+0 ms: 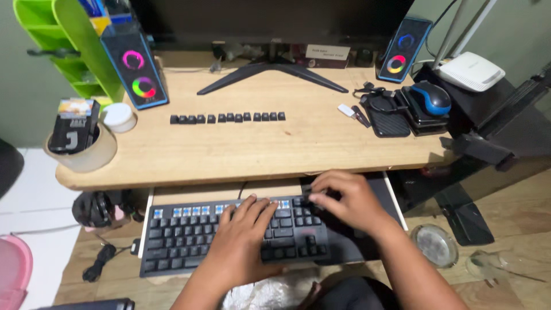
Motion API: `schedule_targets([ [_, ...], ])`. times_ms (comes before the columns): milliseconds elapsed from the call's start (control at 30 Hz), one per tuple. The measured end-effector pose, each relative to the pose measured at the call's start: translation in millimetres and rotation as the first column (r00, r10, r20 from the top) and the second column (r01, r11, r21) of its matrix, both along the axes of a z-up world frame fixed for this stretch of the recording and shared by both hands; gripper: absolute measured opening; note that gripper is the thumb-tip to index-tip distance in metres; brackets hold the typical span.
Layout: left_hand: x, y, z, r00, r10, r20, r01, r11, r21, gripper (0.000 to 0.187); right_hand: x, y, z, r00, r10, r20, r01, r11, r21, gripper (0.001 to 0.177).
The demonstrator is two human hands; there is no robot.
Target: The person sits on the floor and uses a keycap puller to remove keycaps from a mechanical keyboard. They place the removed keycaps in a row on the desk and continue removing more keycaps.
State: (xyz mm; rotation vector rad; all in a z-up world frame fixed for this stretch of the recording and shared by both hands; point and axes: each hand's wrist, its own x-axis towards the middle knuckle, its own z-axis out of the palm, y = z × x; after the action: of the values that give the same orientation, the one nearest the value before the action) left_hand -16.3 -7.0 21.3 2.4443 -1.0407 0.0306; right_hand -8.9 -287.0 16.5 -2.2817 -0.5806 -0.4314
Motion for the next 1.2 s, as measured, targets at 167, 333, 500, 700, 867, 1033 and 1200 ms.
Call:
schedule_targets([
  [167, 18, -16, -19, 0.990, -0.009, -0.138, 0.045, 0.965, 0.260, 0.133, 0, 16, -19, 1.000, 0.014, -0.001, -0.014, 0.968, -0.252, 0.014],
  [333, 21, -23, -21, 0.984, 0.025, -0.176, 0.035, 0.944, 0.327, 0.132, 10, 17, -29, 0.999, 0.034, 0.022, -0.025, 0.946, -0.323, 0.014],
  [500, 20, -27, -24, 0.982, 0.058, -0.179, 0.014, 0.925, 0.379, 0.136, 21, 17, -27, 0.998, 0.069, -0.001, -0.062, 0.892, -0.448, 0.016],
  [700, 19, -40, -11, 0.984, 0.065, -0.166, 0.035, 0.844, 0.535, 0.132, 21, 17, -26, 0.991, 0.120, 0.058, -0.073, 0.852, -0.518, 0.015],
  [867, 17, -47, -1, 0.984, 0.056, -0.169, 0.057, 0.797, 0.601, 0.130, 23, 14, -28, 0.979, 0.185, 0.089, -0.103, 0.816, -0.569, 0.016],
  [1033, 18, -44, -4, 0.975, 0.062, -0.215, 0.067, 0.835, 0.546, 0.132, 25, 9, -28, 0.973, 0.214, 0.082, -0.124, 0.792, -0.598, 0.014],
  [1200, 20, -43, -7, 0.970, 0.068, -0.233, 0.069, 0.843, 0.533, 0.134, 26, 11, -23, 0.963, 0.259, 0.076, -0.148, 0.744, -0.651, 0.016],
])
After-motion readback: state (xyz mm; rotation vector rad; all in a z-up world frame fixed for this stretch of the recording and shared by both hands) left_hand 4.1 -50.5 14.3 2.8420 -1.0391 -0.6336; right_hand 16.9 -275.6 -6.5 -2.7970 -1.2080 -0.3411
